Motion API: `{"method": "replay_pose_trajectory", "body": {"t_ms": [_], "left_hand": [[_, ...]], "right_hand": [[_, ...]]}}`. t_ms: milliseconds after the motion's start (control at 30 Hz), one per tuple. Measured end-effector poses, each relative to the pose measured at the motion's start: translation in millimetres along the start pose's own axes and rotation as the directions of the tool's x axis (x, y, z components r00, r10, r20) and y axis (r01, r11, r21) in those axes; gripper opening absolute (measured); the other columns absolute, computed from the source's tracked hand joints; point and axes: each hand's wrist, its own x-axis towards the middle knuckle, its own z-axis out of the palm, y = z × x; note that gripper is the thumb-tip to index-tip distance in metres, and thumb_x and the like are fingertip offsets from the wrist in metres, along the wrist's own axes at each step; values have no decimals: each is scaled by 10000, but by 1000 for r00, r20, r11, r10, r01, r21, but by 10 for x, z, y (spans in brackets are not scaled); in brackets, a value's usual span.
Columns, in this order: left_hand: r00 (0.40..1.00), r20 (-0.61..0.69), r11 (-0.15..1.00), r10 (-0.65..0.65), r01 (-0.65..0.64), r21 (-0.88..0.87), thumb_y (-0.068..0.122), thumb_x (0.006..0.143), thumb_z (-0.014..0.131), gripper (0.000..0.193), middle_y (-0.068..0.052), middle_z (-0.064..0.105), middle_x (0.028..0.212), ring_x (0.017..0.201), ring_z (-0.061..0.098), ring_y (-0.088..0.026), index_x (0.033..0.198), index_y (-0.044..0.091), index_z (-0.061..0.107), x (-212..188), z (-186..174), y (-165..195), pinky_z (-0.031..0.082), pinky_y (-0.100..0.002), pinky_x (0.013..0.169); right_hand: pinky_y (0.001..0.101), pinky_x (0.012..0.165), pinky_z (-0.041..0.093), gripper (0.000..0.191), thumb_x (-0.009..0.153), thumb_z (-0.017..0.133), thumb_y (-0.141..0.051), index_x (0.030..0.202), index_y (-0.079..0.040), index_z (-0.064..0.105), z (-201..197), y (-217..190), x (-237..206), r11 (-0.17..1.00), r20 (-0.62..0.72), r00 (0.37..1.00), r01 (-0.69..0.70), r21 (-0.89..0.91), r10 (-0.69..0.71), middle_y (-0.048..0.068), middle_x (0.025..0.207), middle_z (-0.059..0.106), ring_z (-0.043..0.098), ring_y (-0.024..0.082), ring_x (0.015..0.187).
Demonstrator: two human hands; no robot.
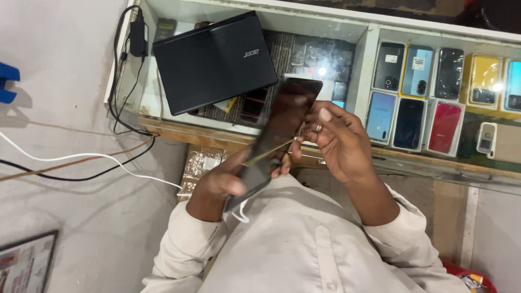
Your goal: The person holds a disassembled smartphone, connects a charging cable to test power, and repeatedly opens and closes the device while inspecting internal components. The person also uses a rubber band to temporarily secure the phone's casing.
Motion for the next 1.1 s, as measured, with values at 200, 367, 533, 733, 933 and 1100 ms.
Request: {"method": "replay_pose_trajectory", "body": {"t_ms": [200,367,533,733,933,1100], "left_hand": [[944,-326,393,-56,321,862,419,521,886,1433,-196,483,1387,1259,537,-342,1663,-11,135,118,259,78,459,-420,1040],[921,-386,130,47,378,917,428,480,914,1422,-237,455,1308,1203,517,-418,1591,-33,156,277,369,33,456,-455,996],[915,-324,-28,240,340,940,375,467,942,1428,-271,458,1271,1167,500,-439,1566,-83,152,337,322,-10,421,-515,954],[870,-328,-163,368,408,898,340,508,951,1389,-292,459,1301,1142,495,-441,1551,-84,139,469,335,-144,393,-543,878],[863,-298,-241,409,417,876,318,554,961,1364,-314,454,1338,1123,494,-424,1559,-75,126,559,401,-246,369,-522,849],[859,-307,-245,410,428,870,307,518,971,1394,-314,454,1335,1121,494,-421,1559,-71,124,608,430,-285,367,-519,860]], "right_hand": [[420,1056,545,429,1064,448,-243,1416,-7,518,-333,304,-124,998,-124,991,56,33,-52,145,1349,650,673,246,1206],[424,1094,514,599,1118,381,-483,1479,-23,509,-417,339,-203,977,-133,991,-1,213,30,146,1422,618,639,266,1264],[416,979,537,793,1143,364,-647,1488,49,526,-310,341,-379,939,-97,995,41,343,-8,209,1399,652,673,303,1200],[399,978,558,546,888,718,-163,1355,37,518,-146,377,-340,998,-125,990,58,-39,-62,162,1301,657,669,249,1176],[332,992,555,424,945,736,-56,1322,59,581,151,401,-183,995,-250,966,43,-86,-64,123,1238,702,679,166,1115],[320,912,571,337,951,722,-18,1270,42,633,224,358,-171,994,-296,953,42,-99,-70,97,1176,728,692,148,1029]]}}
